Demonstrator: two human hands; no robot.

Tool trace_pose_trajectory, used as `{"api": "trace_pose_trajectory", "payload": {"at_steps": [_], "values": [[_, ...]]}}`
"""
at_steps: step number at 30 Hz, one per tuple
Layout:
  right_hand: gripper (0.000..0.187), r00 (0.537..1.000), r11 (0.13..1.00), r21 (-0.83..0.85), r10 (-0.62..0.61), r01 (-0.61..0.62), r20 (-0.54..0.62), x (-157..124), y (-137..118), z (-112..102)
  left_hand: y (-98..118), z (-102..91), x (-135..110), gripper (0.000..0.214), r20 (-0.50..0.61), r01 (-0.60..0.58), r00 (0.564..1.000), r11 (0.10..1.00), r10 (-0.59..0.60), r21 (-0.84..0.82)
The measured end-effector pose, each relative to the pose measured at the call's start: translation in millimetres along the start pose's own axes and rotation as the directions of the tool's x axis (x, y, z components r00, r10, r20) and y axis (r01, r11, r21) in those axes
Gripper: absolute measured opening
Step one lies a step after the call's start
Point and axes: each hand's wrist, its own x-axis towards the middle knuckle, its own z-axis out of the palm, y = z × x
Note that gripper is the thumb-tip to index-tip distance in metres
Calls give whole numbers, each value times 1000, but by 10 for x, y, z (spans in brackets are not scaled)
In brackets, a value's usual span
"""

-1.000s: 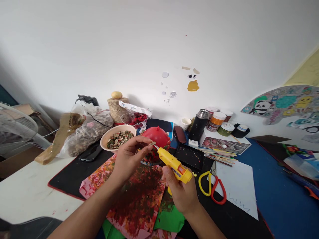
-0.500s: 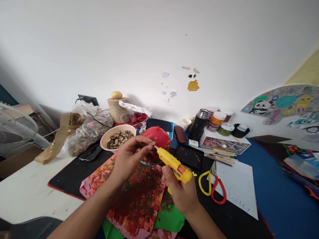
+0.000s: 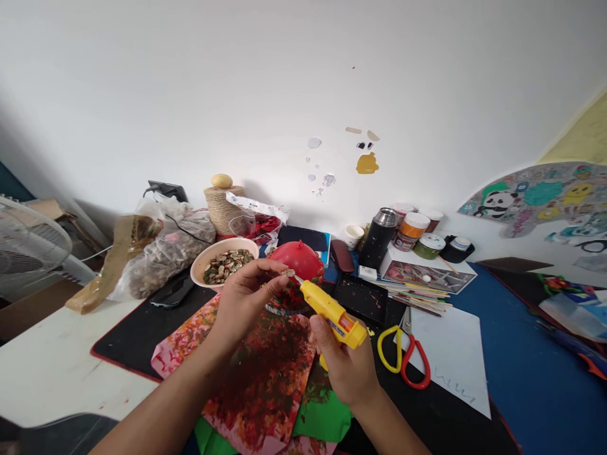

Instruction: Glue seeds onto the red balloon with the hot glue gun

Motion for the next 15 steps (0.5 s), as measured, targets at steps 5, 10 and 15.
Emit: {"api": "trace_pose_trajectory", "payload": {"at_steps": [5,10,15], "values": [[51,1000,1000,-6,-10,10,-2,-8,7,-2,7,5,0,29,16,17,1000,999,-17,-30],[51,1000,1000,-23,-21,21,-4,-6,5,-4,11,19,4,30,27,42,999,998,-41,-54],[50,1000,1000,-13,-19,19,-22,3,8,5,9,16,11,32,26,45,999,997,-43,-67]]}}
